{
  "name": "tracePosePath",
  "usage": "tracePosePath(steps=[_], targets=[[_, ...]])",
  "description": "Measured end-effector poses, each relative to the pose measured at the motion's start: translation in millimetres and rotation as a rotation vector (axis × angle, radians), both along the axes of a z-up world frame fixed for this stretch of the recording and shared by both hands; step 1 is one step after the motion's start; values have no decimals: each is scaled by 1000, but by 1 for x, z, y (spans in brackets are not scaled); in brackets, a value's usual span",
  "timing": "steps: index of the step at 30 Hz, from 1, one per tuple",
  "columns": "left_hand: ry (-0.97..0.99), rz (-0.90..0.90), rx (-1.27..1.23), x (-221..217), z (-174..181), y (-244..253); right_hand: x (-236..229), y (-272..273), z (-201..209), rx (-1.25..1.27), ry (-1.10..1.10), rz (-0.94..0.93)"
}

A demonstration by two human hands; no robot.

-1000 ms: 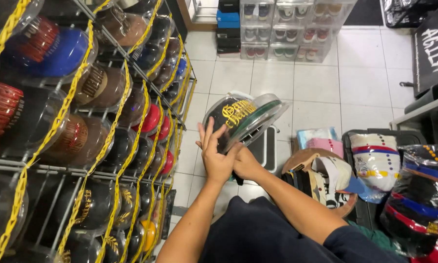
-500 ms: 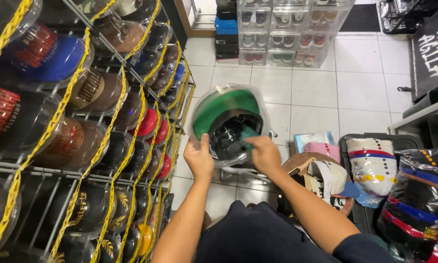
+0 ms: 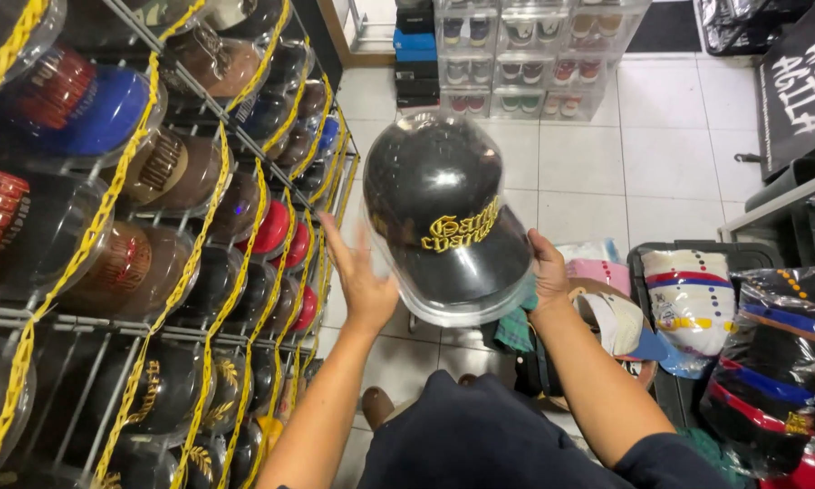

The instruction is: Wiping dust off plastic-covered hats with a cloth and arranging them on a display rack.

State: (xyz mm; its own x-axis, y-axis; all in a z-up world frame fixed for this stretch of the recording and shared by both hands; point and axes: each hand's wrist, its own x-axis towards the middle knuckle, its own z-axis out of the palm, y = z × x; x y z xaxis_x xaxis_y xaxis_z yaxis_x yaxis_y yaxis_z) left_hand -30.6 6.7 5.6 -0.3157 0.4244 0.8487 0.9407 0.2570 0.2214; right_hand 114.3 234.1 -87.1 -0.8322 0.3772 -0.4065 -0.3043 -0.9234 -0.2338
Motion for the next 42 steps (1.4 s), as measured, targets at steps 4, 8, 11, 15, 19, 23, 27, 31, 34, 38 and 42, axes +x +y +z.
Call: tracePosePath(steps=[4,8,11,15,19,23,27,31,34,38,42], targets=[[-1713,-410,723,11,-21,12,-11,2,-42,51,58,-40],[-2153,-848,857,6,-86,13,-9,-37,71,332,99,57],[-2044,-784,742,1,-48,1,-11,-9,34,672,-129,115],[-1987,-729,756,-4,-39,-7,-12,21,49,1253,-852,-54],[-1908,-804,784,6,-28,6,-40,54,-8,1133,-540,-269],[-1861,-856,796,10,-36,23,-49,-18,23,1414,-533,-54],[-1799,-923,777,15,6,28,-31,-95,68,1681,-533,-160],[-1775,-952,806,17,13,31,-34,-104,33,2163,-361,-447],[-1889,-957,881,-1,-58,41,-53,-107,37,2415,-197,-513],[-2064,-934,1002,-10,-29,40,-54,-110,81,2531,140,-588],[-2053,-849,1107,2,-9,34,-24,-62,-41,2567,224,-621]])
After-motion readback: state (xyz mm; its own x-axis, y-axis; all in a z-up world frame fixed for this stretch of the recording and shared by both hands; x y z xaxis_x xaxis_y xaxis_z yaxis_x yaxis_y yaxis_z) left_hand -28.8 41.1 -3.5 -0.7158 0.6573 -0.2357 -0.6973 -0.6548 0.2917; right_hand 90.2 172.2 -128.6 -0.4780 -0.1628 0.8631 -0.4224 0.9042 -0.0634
